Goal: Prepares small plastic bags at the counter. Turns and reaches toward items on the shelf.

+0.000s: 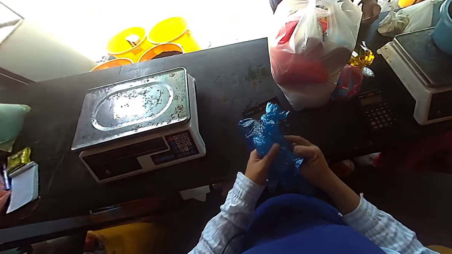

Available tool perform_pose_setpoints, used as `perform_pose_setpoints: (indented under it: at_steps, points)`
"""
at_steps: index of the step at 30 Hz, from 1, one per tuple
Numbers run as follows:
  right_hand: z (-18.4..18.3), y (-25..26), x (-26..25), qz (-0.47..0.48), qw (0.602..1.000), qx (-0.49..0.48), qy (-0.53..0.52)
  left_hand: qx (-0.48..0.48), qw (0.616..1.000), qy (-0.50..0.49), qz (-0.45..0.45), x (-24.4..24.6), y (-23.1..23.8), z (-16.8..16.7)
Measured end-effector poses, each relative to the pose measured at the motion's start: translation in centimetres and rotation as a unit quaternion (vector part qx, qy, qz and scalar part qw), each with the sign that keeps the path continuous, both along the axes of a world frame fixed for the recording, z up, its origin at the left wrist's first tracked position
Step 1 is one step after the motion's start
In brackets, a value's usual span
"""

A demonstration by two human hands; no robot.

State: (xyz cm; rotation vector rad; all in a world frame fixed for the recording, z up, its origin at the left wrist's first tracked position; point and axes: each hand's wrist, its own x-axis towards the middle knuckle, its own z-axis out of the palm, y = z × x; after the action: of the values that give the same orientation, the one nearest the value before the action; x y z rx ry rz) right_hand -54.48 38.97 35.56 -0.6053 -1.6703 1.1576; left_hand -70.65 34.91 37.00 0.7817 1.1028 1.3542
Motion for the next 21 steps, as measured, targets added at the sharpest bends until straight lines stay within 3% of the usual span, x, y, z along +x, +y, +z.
perform_pose_setpoints:
  at_steps: [3,6,8,11,14,16,18,21]
  points:
    - [0.0,0.0,0.2,0.028,1.0,0.003,-0.004,-0.037,0.989,-0.066,0.124,-0.2,0.8,0.7]
    - [-0.1,0.2,1.5,0.034,0.995,-0.078,0.042,-0.009,0.975,-0.097,0.201,-2.4,1.1,0.1]
    - [-0.3,0.7,2.6,0.037,0.987,-0.134,0.082,0.018,0.97,-0.063,0.235,-4.0,1.1,-0.2]
    - [0.4,1.6,3.5,0.055,0.973,-0.202,0.094,0.046,0.979,0.035,0.195,-5.1,0.1,-0.3]
    - [1.9,2.0,1.2,0.134,0.973,-0.174,-0.075,0.063,0.992,0.105,0.035,-4.1,-1.1,-0.1]
    - [2.8,2.1,-1.2,0.165,0.966,-0.126,-0.154,0.088,0.989,0.119,-0.018,-3.8,-1.2,-0.2]
    - [3.1,3.0,-2.0,0.117,0.975,-0.093,-0.165,0.107,0.986,0.127,0.029,-5.5,-1.3,-0.3]
    - [2.5,4.9,-1.5,0.038,0.985,-0.164,-0.029,0.114,0.979,0.071,0.156,-10.6,-1.4,-1.8]
